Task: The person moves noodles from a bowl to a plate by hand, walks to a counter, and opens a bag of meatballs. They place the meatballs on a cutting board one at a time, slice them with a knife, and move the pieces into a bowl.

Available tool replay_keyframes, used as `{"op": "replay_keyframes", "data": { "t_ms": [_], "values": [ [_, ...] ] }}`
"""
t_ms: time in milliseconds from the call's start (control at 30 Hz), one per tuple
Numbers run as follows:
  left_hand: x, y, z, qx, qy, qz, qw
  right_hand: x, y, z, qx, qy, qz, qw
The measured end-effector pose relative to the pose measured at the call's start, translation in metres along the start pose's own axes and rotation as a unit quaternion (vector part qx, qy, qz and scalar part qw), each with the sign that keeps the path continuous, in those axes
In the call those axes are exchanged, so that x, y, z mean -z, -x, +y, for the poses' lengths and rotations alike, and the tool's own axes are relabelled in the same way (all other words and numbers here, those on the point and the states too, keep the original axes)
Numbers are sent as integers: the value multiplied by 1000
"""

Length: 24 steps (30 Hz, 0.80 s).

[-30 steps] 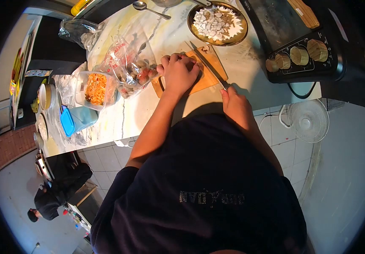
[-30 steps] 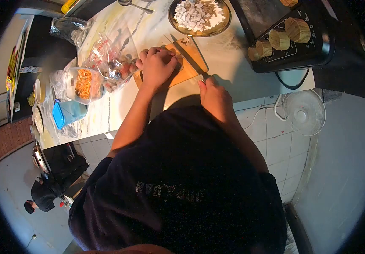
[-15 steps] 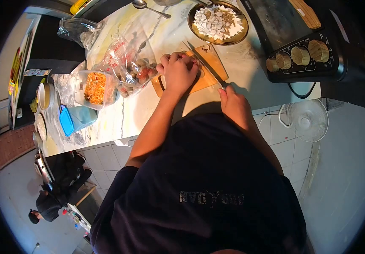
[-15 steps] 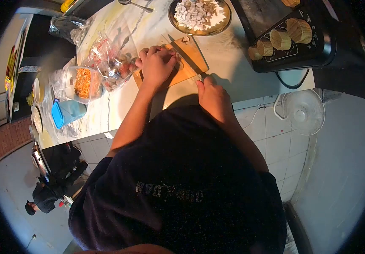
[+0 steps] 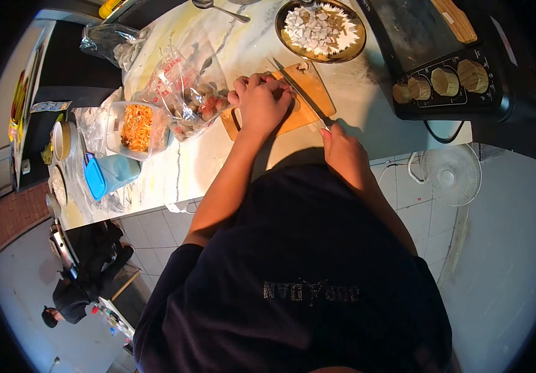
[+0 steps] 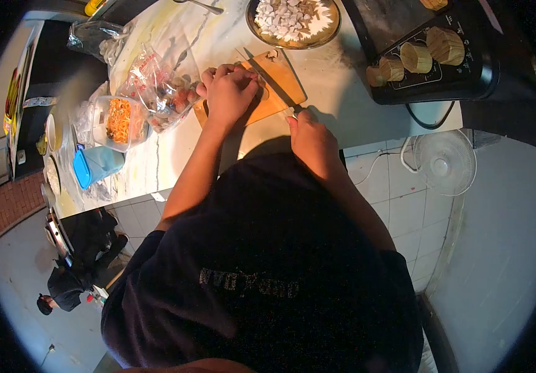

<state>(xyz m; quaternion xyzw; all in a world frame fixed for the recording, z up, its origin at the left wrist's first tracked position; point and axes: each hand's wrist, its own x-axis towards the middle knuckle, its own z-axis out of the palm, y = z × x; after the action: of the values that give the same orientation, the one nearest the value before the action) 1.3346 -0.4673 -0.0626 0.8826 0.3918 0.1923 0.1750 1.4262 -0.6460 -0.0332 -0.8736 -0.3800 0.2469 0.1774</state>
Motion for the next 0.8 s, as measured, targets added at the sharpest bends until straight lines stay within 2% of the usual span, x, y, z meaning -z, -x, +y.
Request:
{"op": "replay_keyframes", "data": {
  "t_ms": [800],
  "values": [
    [4,2,0,-10,-10,0,1000,2,6,9,17,-23,39,999]
  ]
}}
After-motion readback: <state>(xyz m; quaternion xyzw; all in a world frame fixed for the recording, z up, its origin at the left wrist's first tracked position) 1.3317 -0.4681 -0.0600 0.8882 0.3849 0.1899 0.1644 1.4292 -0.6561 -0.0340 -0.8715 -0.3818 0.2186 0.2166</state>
